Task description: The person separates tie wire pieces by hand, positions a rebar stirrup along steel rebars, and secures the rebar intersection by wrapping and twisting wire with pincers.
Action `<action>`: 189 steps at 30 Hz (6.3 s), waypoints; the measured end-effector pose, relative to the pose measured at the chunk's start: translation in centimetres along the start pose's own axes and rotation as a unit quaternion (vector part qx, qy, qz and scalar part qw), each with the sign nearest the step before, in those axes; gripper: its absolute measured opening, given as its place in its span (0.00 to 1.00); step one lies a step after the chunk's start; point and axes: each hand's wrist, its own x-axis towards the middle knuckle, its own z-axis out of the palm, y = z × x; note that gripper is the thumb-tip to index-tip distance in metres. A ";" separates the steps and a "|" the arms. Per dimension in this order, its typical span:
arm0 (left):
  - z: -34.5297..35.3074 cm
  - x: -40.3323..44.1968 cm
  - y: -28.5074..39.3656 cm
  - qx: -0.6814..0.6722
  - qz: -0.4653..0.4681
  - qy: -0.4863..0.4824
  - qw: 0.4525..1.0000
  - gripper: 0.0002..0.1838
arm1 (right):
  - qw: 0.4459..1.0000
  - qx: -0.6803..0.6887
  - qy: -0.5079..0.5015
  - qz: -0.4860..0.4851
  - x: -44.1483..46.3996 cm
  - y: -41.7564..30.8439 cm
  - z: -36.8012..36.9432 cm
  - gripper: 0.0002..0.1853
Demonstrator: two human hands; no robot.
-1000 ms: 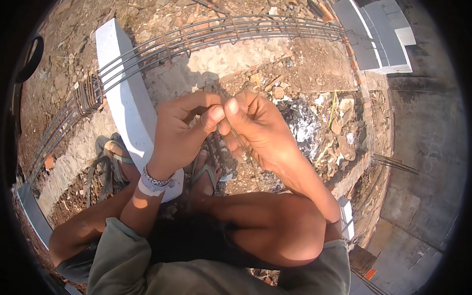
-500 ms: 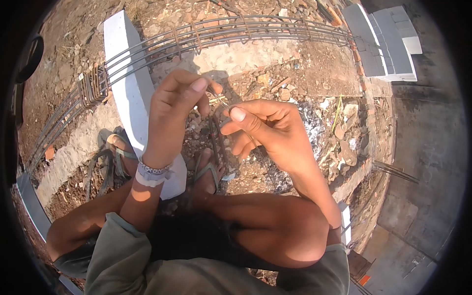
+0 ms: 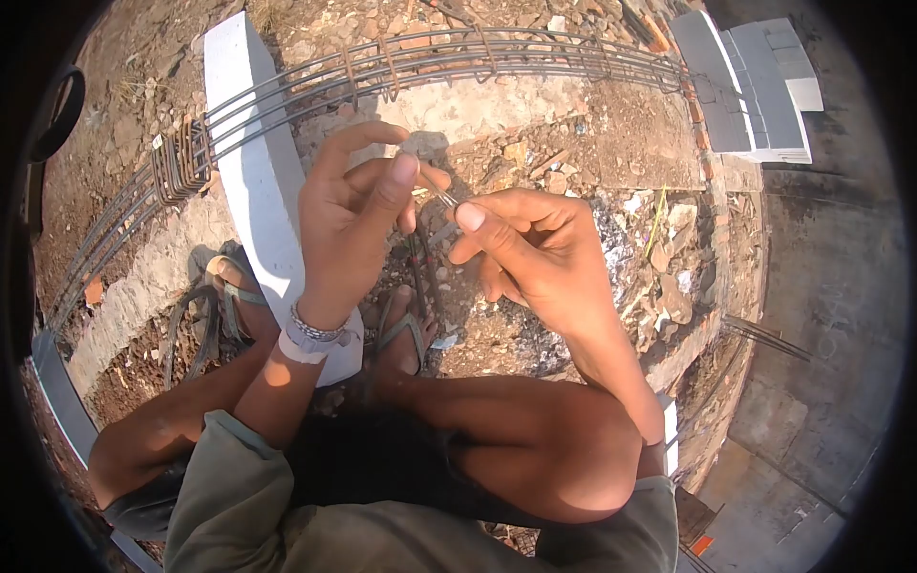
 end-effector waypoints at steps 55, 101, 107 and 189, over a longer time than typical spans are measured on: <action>0.5 1.4 1.3 -0.275 0.045 0.008 0.960 0.15 | 0.963 0.110 -0.221 0.111 1.3 -0.4 0.2 0.21; -25.8 14.6 14.8 0.059 0.149 0.207 0.965 0.12 | 0.953 -0.295 0.022 -0.060 -9.8 5.9 -11.4 0.18; -21.8 12.7 12.1 0.303 0.179 0.242 0.904 0.32 | 0.972 -0.226 0.061 0.009 -11.0 5.7 -11.2 0.21; 8.0 7.0 13.1 -0.407 0.071 0.055 0.909 0.21 | 0.795 -0.473 -0.333 -0.181 -5.2 -13.6 -3.8 0.14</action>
